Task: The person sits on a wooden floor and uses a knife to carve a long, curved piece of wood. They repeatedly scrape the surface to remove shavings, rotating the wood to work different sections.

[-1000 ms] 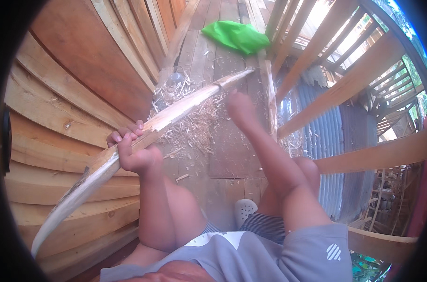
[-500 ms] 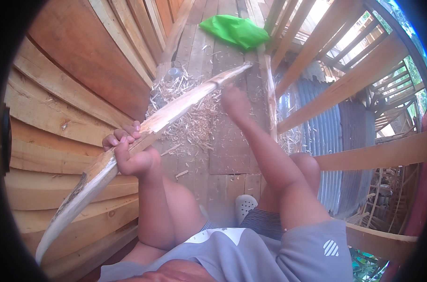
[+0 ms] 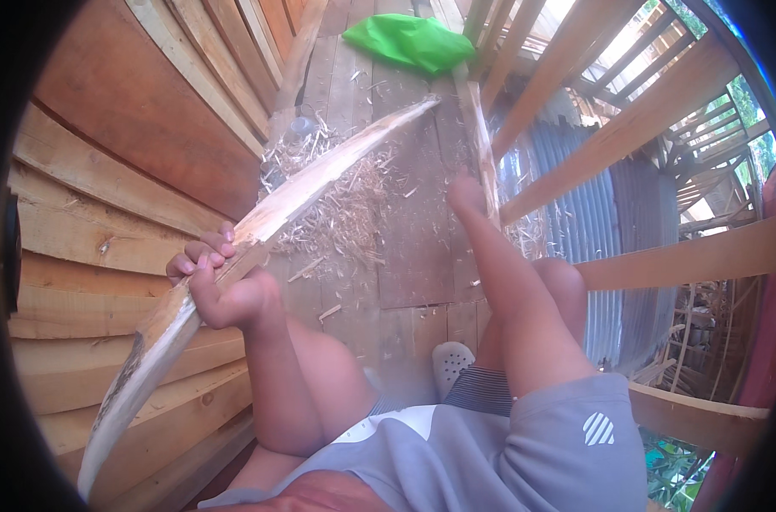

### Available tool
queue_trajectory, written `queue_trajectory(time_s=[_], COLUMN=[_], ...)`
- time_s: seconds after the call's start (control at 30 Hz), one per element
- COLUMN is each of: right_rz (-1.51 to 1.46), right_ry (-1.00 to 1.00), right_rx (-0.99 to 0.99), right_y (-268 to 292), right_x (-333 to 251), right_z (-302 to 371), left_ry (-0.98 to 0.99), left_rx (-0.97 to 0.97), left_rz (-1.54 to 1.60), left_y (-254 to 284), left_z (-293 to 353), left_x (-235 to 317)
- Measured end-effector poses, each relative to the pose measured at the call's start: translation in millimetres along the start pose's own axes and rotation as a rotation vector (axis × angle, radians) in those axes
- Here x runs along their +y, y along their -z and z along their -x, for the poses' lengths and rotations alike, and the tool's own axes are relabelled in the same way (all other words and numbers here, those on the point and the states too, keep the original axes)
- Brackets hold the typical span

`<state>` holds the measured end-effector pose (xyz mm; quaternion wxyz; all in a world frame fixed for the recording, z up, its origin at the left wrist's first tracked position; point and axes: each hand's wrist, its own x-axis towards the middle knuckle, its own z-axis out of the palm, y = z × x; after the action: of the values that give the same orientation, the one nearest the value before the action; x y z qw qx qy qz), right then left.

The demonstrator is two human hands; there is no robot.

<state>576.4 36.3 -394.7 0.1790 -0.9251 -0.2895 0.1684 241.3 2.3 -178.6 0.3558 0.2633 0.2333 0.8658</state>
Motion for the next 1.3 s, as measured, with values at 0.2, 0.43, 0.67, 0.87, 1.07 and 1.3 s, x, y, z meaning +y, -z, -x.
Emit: queue_trajectory(time_s=[0.2, 0.43, 0.67, 0.87, 1.07, 1.3], right_rz=[0.363, 0.234, 0.243, -0.398, 0.026, 0.148], right_ry=[0.451, 0.508, 0.204, 0.606, 0.036, 0.144], right_rx=[-0.221, -0.325, 0.113, -0.232, 0.153, 0.346], right_y=[-47.5, -49.8, -96.8, -134.6, -110.7, -113.4], right_x=[55.4, 17.2, 12.1, -17.1, -25.5, -12.9], right_z=[-39.5, -52.3, -99.4, -93.9, -58.9, -26.1], left_ry=[-0.004, -0.073, -0.193, -0.136, -0.188, -0.236], left_rx=[-0.053, -0.201, -0.295, -0.407, -0.268, -0.230], left_rz=[0.055, -0.084, -0.185, -0.081, -0.138, -0.171], left_y=[-43.3, -135.3, -173.2, -158.8, -162.2, -165.8], left_z=[-10.8, -64.3, -64.8, -71.0, -85.9, -64.7], left_x=[-3.4, -19.5, -18.9, -24.1, -24.3, -23.5])
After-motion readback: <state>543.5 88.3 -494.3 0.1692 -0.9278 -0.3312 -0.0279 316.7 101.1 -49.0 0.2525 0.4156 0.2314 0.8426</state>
